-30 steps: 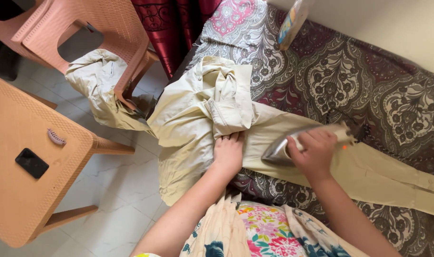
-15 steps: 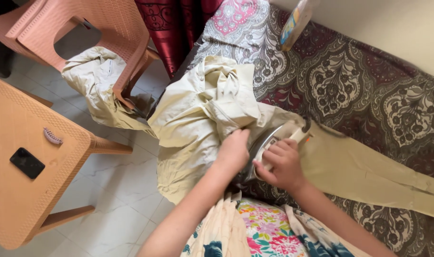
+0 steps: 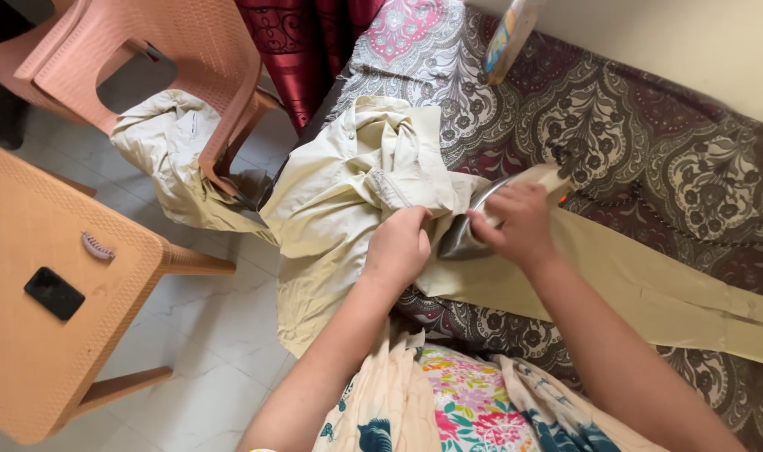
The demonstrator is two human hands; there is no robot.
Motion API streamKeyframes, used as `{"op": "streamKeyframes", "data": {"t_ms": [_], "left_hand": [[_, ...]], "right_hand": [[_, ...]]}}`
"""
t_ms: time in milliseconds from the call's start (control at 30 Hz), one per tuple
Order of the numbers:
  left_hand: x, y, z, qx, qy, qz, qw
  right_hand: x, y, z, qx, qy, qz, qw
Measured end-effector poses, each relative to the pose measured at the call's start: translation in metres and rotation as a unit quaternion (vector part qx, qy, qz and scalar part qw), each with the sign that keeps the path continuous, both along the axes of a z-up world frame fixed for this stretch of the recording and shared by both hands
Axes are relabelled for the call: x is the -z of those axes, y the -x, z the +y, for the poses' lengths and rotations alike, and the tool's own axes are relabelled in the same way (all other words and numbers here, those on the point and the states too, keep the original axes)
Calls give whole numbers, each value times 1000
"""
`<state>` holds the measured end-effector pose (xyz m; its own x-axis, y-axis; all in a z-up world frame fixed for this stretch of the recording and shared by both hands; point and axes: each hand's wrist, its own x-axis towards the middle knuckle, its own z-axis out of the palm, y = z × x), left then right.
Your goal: Ironing a tan-colored garment on a table using an electric iron and a spray bottle.
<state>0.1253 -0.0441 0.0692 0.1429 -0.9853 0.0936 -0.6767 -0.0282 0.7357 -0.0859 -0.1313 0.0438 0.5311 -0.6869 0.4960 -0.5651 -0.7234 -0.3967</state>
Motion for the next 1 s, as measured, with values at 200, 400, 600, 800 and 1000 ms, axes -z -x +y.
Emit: {"op": "streamKeyframes", "data": {"t_ms": [200, 400, 600, 800, 1000], "left_hand": [[3, 9, -10, 9, 17, 0, 1000], [11, 18, -20, 19, 4, -16, 1000], [22, 16, -18, 14, 65, -61, 996], [10, 11, -27, 9, -51, -136, 989], [23, -4, -44, -26, 4, -158, 987]], "right_hand": [[-8, -3, 43, -37, -6, 6, 999], [16, 7, -1, 69, -17, 41, 997], [-1, 65, -30, 284, -152, 200, 925], [24, 124, -2, 409, -206, 244, 855], [-2, 113, 69, 444, -223, 171, 851]]}}
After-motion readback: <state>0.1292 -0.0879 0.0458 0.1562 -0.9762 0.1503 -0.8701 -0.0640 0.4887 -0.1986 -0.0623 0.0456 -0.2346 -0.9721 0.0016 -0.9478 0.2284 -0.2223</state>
